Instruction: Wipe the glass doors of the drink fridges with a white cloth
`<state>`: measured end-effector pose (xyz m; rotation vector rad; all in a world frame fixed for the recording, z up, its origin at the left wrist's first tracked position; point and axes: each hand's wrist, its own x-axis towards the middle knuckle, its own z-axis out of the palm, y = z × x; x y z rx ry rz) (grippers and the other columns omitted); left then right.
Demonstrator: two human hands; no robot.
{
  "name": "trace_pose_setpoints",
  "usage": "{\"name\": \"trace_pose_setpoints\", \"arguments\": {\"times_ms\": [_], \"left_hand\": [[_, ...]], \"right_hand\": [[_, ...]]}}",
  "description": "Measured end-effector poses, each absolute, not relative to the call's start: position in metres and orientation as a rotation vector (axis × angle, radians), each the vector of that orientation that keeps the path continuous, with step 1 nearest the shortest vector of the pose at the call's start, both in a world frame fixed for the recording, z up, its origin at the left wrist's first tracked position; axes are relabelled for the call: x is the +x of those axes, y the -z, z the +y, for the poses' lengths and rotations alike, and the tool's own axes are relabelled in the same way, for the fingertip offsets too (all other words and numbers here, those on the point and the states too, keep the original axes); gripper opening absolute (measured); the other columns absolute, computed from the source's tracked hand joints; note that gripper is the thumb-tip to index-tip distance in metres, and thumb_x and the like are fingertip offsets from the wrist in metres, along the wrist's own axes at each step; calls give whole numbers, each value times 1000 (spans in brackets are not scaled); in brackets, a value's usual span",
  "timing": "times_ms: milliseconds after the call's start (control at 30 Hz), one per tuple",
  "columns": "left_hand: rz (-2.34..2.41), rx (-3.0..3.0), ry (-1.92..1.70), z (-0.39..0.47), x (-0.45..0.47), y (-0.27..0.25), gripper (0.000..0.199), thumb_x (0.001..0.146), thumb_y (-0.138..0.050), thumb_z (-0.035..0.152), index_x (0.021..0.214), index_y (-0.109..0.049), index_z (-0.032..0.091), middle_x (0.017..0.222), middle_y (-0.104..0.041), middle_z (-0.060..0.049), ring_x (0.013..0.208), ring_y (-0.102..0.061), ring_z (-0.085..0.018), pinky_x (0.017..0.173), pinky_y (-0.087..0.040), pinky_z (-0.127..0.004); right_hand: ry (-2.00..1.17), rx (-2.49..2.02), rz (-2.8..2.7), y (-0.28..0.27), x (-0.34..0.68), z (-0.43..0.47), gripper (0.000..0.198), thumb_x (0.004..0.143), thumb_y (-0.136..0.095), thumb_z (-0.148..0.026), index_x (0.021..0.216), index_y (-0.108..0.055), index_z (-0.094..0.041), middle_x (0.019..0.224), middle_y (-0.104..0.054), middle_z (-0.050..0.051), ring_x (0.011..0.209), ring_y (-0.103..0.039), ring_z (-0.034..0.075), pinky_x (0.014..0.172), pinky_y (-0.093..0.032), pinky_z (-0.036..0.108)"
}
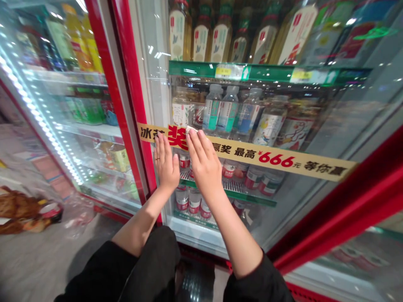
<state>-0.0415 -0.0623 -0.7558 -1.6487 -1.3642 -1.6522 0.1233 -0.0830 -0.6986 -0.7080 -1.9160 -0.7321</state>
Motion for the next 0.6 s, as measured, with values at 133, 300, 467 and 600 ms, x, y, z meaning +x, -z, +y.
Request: {"name": "trace_pose_setpoints", "arguments": {"times_ms": [133, 300, 467, 600], "left_hand": [[-1369, -1620, 1595, -60, -42, 759, 70, 116, -37, 31, 182, -25, 14, 185, -35, -13, 177, -22, -24, 146, -20, -46], [-1313, -1580, 1561, -57, -44, 762, 70, 116, -36, 30, 182, -24, 13, 184, -36, -14, 177, -22, -24, 146, -19, -44], [-1290, -1542, 1540, -57, -42, 762, 69, 116, -36, 27, 182, -25, 11, 183, -37, -15, 176, -24, -24, 146, -19, -44], [-1278, -1528, 1538, -58, -43, 762, 69, 116, -36, 29, 182, -24, 13, 184, -35, -14, 176, -24, -24, 146, -20, -45]], "right_hand": [[727, -701, -2034, 707, 121, -88, 74, 117, -38, -8, 183, -13, -29, 178, -47, 5, 169, -42, 23, 142, -40, 45], [756, -721, -1938, 724, 146, -96, 80, 116, -41, -6, 183, -6, -32, 176, -51, 4, 166, -46, 24, 140, -44, 45], [810, -756, -1756, 714, 146, -91, 79, 115, -37, -3, 182, -5, -30, 177, -50, 8, 170, -39, 27, 139, -45, 53], [837, -679, -1839, 707, 138, -90, 79, 116, -38, -4, 183, -4, -27, 173, -56, 8, 168, -44, 24, 138, -47, 47]]}}
